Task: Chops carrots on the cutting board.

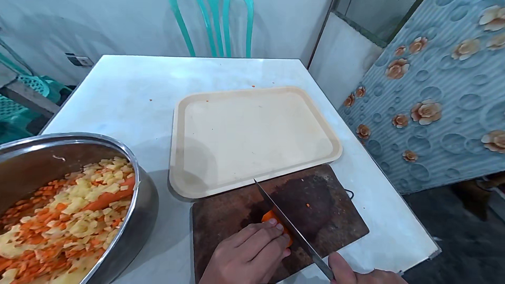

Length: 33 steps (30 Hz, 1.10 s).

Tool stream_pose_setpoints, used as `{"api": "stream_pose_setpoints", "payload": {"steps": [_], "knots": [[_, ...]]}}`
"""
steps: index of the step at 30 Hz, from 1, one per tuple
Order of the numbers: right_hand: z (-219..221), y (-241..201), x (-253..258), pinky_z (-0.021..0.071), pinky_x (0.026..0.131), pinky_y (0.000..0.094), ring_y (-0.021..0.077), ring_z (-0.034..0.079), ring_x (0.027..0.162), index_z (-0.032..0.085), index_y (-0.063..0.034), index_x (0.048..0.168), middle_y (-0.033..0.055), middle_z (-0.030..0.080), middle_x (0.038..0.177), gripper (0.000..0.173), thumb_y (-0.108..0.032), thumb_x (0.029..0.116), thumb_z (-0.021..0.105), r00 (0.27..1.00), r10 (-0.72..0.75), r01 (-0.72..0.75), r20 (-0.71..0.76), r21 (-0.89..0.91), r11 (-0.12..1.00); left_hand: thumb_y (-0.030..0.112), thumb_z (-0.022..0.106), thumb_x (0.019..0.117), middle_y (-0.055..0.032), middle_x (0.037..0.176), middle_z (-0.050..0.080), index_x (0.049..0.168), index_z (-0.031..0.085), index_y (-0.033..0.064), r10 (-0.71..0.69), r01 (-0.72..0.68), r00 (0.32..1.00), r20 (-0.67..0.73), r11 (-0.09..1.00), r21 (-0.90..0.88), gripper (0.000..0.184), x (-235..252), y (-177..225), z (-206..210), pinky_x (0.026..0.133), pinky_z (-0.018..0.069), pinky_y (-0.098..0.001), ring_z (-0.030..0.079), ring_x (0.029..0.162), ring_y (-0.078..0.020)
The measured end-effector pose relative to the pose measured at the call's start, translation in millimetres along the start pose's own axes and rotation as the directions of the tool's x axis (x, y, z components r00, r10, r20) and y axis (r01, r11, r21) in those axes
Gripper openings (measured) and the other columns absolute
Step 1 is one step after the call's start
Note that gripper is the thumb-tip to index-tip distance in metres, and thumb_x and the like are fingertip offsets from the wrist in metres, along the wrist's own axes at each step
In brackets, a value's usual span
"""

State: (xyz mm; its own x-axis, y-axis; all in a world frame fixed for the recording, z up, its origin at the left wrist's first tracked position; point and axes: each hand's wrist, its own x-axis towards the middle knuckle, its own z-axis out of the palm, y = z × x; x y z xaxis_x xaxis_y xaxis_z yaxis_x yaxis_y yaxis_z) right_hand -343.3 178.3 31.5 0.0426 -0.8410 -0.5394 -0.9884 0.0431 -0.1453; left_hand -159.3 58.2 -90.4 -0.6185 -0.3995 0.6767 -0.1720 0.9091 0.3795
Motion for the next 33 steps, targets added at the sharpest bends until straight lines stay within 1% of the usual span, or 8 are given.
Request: {"api": "stream_pose_setpoints", "payload": {"steps": [2, 5, 10, 13, 18, 23, 27, 33], "knots": [[6, 0, 6, 0.0552, 0.058, 0.0524, 0.0434, 0.07, 0.067, 0.055, 0.0084, 0.122, 0.0222, 0.064, 0.068, 0.03, -0.016, 0.1092, 0.042, 1.0, 0.006, -0.004, -0.027, 0.044, 0.999, 0.026, 0.068, 0.0998, -0.0054, 0.1, 0.077, 0.098, 0.073, 0.009, 0.003, -0.003, 1.0, 0.002, 1.0, 0.009, 0.018, 1, 1, 1, 0.101, 0.0517, -0.0204, 0.071, 0.111, -0.0125], [8, -7, 18, 0.0563, 0.065, 0.0537, 0.045, 0.072, 0.075, 0.052, 0.0072, 0.127, 0.0235, 0.067, 0.074, 0.032, -0.017, 0.1103, 0.039, 0.997, 0.068, -0.069, 0.029, 0.049, 0.996, 0.026, 0.069, 0.0994, -0.0047, 0.099, 0.077, 0.098, 0.073, 0.0091, 0.01, -0.01, 1.0, -0.002, 1.0, 0.012, 0.017, 1, -1, 0, 0.1, 0.0517, -0.02, 0.07, 0.111, -0.0119], [13, -2, 19, 0.0562, 0.065, 0.0533, 0.0439, 0.072, 0.076, 0.054, 0.0062, 0.125, 0.0226, 0.067, 0.073, 0.033, -0.02, 0.1103, 0.039, 0.998, 0.055, -0.055, -0.004, 0.071, 0.996, 0.026, 0.069, 0.0994, -0.0048, 0.101, 0.077, 0.1, 0.074, 0.0095, 0.028, -0.028, 0.999, -0.017, 1.0, 0.01, 0.017, -2, -3, 2, 0.101, 0.0525, -0.0211, 0.07, 0.111, -0.0125], [2, 7, 22, 0.0544, 0.077, 0.0575, 0.0455, 0.071, 0.089, 0.049, 0.0033, 0.132, 0.0249, 0.069, 0.084, 0.036, -0.024, 0.1124, 0.035, 0.99, 0.061, -0.083, 0.126, 0.183, 0.98, 0.025, 0.069, 0.0998, -0.0054, 0.102, 0.076, 0.101, 0.073, 0.0088, 0.058, -0.058, 0.998, -0.037, 0.998, 0.014, 0.017, -3, -4, 3, 0.102, 0.0528, -0.0228, 0.07, 0.111, -0.0138], [14, 19, 12, 0.0562, 0.076, 0.0598, 0.0421, 0.073, 0.081, 0.041, -0.0016, 0.148, 0.0211, 0.071, 0.086, 0.042, -0.016, 0.1093, 0.042, 0.997, 0.042, -0.011, -0.069, 0.404, 0.915, 0.023, 0.066, 0.1015, -0.0051, 0.103, 0.075, 0.103, 0.072, 0.0088, 0.104, -0.104, 0.992, -0.068, 0.995, 0.014, 0.015, -5, -8, 7, 0.101, 0.0534, -0.0241, 0.069, 0.111, -0.0157], [18, 18, -5, 0.0544, 0.062, 0.0578, 0.0418, 0.07, 0.068, 0.048, 0.0043, 0.136, 0.0193, 0.067, 0.073, 0.036, -0.015, 0.1061, 0.046, 0.968, 0.028, 0.058, -0.249, 0.333, 0.941, 0.023, 0.065, 0.102, -0.0045, 0.103, 0.075, 0.102, 0.071, 0.0088, 0.121, -0.12, 0.989, -0.085, 0.993, 0.024, 0.015, -4, -8, 8, 0.099, 0.0532, -0.0229, 0.069, 0.11, -0.0148], [20, 16, -6, 0.0546, 0.06, 0.0556, 0.041, 0.07, 0.067, 0.053, 0.0037, 0.128, 0.019, 0.066, 0.071, 0.034, -0.025, 0.1089, 0.048, 0.964, 0.008, 0.067, -0.267, 0.27, 0.96, 0.023, 0.066, 0.1018, -0.004, 0.102, 0.075, 0.103, 0.072, 0.0092, 0.116, -0.114, 0.99, -0.085, 0.993, 0.026, 0.015, -4, -8, 9, 0.098, 0.0538, -0.0229, 0.069, 0.109, -0.0146], [19, 5, -8, 0.0532, 0.052, 0.0497, 0.0392, 0.069, 0.059, 0.057, 0.0035, 0.114, 0.0178, 0.062, 0.062, 0.027, -0.02, 0.1084, 0.046, 0.951, -0.01, 0.032, -0.309, 0.066, 0.997, 0.024, 0.065, 0.1023, -0.0044, 0.101, 0.075, 0.101, 0.072, 0.0093, 0.11, -0.107, 0.99, -0.087, 0.994, 0.033, 0.017, -3, -8, 9, 0.098, 0.0542, -0.0227, 0.07, 0.108, -0.0147]]}}
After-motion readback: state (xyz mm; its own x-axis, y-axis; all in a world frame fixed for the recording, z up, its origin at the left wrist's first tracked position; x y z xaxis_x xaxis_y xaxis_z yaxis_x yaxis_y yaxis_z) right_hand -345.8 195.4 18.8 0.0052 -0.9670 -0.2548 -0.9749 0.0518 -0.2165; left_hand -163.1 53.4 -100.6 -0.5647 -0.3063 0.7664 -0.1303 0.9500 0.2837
